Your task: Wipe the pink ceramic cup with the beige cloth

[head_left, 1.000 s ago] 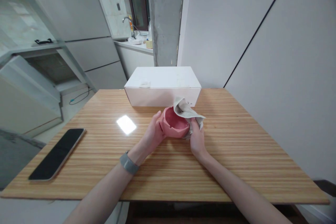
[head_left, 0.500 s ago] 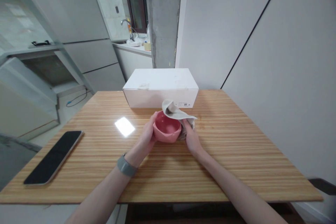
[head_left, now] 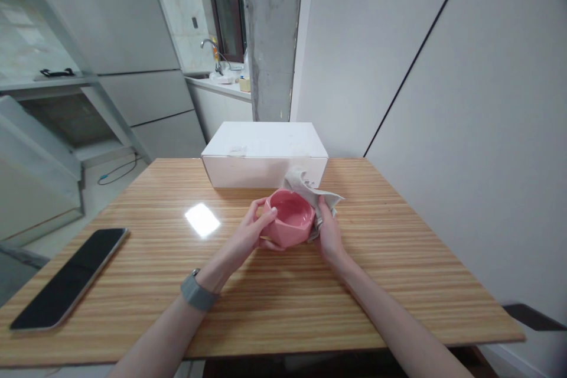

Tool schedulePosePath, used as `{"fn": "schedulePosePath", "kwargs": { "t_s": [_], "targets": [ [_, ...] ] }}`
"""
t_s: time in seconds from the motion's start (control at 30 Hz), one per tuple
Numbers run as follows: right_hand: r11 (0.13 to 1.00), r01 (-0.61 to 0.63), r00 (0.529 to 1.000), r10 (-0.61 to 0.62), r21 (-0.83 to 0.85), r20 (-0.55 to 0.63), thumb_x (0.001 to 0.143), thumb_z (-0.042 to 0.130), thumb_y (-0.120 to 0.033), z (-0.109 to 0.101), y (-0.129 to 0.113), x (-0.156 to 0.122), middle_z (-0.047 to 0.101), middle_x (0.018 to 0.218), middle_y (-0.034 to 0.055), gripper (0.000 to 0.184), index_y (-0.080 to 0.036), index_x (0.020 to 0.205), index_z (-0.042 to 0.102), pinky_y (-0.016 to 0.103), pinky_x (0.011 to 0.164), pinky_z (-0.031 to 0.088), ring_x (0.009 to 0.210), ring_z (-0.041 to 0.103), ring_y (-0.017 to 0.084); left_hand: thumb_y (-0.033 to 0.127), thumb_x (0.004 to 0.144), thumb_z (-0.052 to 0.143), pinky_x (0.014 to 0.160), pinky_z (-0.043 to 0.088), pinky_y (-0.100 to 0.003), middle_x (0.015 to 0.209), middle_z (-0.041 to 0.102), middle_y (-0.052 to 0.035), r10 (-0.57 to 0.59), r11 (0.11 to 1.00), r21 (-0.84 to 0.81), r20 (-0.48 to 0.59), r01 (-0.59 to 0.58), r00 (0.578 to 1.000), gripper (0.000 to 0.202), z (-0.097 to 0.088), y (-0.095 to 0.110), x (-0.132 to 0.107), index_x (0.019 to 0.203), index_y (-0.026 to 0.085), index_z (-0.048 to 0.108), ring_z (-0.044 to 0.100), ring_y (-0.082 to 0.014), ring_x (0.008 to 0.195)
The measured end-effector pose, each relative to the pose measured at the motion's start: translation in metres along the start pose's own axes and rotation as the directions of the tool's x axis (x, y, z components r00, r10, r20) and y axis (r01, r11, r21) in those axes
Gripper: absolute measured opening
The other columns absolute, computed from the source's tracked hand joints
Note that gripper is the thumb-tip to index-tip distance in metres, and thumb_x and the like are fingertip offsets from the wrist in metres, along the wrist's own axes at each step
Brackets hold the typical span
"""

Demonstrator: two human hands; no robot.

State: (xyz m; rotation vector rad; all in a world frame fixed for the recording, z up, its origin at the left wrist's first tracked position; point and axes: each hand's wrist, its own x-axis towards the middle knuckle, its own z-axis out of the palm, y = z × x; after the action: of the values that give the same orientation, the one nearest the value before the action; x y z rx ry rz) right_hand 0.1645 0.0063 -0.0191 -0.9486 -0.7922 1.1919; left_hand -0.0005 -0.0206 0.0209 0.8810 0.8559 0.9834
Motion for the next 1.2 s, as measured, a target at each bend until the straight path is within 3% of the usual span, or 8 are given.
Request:
{"fn": "schedulePosePath", "kwargs": {
  "t_s": [0.2, 0.37, 0.47, 0.57, 0.7, 0.87, 1.07, 1.2],
  "targets": [
    [0.999, -0.018, 0.993, 0.014, 0.028, 0.114, 0.074, 0.067, -0.048, -0.002, -0.006, 0.006, 0.07, 0.109, 0.0022, 0.044, -0.021, 0.108, 0.065, 0.036, 0.099, 0.043, 0.109, 0.06, 0.023, 0.033, 0.066, 0.076, 0.052, 0.058, -0.034, 0.086, 0.065, -0.0032, 0.077, 0.996, 0.053, -0.148, -0.07, 0.986, 0.068, 0.003, -0.005, 0.005, 0.121, 0.026, 0.036, 0.064, -0.017, 0.064],
    [0.968, -0.157, 0.985, 0.167, 0.198, -0.036, 0.075, 0.067, -0.036, 0.0, -0.014, 0.004, 0.074, 0.095, 0.0013, 0.03, -0.02, 0.099, 0.067, 0.034, 0.087, 0.052, 0.091, 0.068, 0.022, 0.024, 0.067, 0.072, 0.057, 0.058, -0.035, 0.097, 0.063, -0.0021, 0.184, 0.982, 0.002, -0.177, -0.187, 0.967, 0.067, -0.002, 0.004, 0.004, 0.122, 0.029, 0.034, 0.064, -0.0166, 0.067],
    [0.855, -0.365, 0.927, 0.372, 0.368, 0.056, 0.081, 0.054, -0.028, 0.005, -0.019, -0.001, 0.075, 0.083, 0.0028, 0.021, -0.017, 0.094, 0.067, 0.035, 0.078, 0.055, 0.078, 0.07, 0.021, 0.023, 0.074, 0.059, 0.064, 0.059, -0.04, 0.121, 0.055, -0.0036, 0.223, 0.952, -0.195, -0.076, -0.234, 0.972, 0.052, -0.002, 0.01, 0.001, 0.121, 0.03, 0.039, 0.064, -0.0203, 0.083],
    [0.71, -0.576, 0.818, 0.501, 0.406, 0.284, 0.086, 0.045, -0.03, 0.014, -0.019, -0.01, 0.074, 0.079, 0.0066, 0.028, -0.013, 0.093, 0.066, 0.035, 0.074, 0.055, 0.074, 0.069, 0.021, 0.028, 0.078, 0.053, 0.07, 0.058, -0.046, 0.133, 0.049, -0.006, 0.228, 0.944, -0.25, 0.028, -0.214, 0.973, 0.054, 0.004, 0.01, -0.002, 0.129, 0.031, 0.037, 0.06, -0.0274, 0.101],
    [0.659, -0.642, 0.744, 0.41, 0.392, 0.528, 0.087, 0.044, -0.041, 0.023, -0.016, -0.021, 0.072, 0.076, 0.0077, 0.037, -0.011, 0.098, 0.064, 0.034, 0.067, 0.055, 0.065, 0.066, 0.02, 0.028, 0.068, 0.07, 0.089, 0.05, -0.05, 0.137, 0.045, -0.008, 0.31, 0.949, 0.049, 0.024, -0.31, 0.951, 0.075, 0.013, 0.003, -0.002, 0.134, 0.03, 0.034, 0.05, -0.0323, 0.118],
    [0.649, -0.608, 0.785, 0.408, 0.457, 0.465, 0.088, 0.042, -0.036, 0.024, -0.022, -0.024, 0.072, 0.095, 0.0082, 0.035, -0.014, 0.107, 0.061, 0.038, 0.084, 0.051, 0.088, 0.066, 0.022, 0.022, 0.04, 0.088, 0.112, 0.024, -0.048, 0.141, 0.036, -0.0106, 0.594, 0.647, 0.591, 0.005, -0.482, 0.804, 0.101, 0.009, 0.0, -0.002, 0.13, 0.023, 0.043, 0.032, -0.0339, 0.133],
    [0.647, -0.626, 0.779, 0.499, 0.435, 0.38, 0.087, 0.04, -0.03, 0.023, -0.026, -0.019, 0.073, 0.088, 0.0095, 0.031, -0.013, 0.093, 0.064, 0.04, 0.085, 0.052, 0.091, 0.067, 0.023, 0.021, 0.052, 0.084, 0.106, 0.035, -0.044, 0.132, 0.049, -0.0097, 0.512, 0.715, 0.544, 0.019, -0.439, 0.859, 0.097, 0.013, 0.005, -0.003, 0.136, 0.024, 0.035, 0.046, -0.029, 0.124],
    [0.663, -0.579, 0.815, 0.482, 0.475, 0.32, 0.086, 0.039, -0.026, 0.022, -0.031, -0.013, 0.073, 0.087, 0.0079, 0.03, -0.013, 0.093, 0.065, 0.037, 0.086, 0.052, 0.088, 0.068, 0.021, 0.024, 0.053, 0.084, 0.106, 0.035, -0.044, 0.132, 0.049, -0.0095, 0.557, 0.669, 0.591, 0.003, -0.451, 0.83, 0.098, 0.012, 0.002, 0.001, 0.136, 0.024, 0.034, 0.045, -0.0289, 0.124]
  ]
}}
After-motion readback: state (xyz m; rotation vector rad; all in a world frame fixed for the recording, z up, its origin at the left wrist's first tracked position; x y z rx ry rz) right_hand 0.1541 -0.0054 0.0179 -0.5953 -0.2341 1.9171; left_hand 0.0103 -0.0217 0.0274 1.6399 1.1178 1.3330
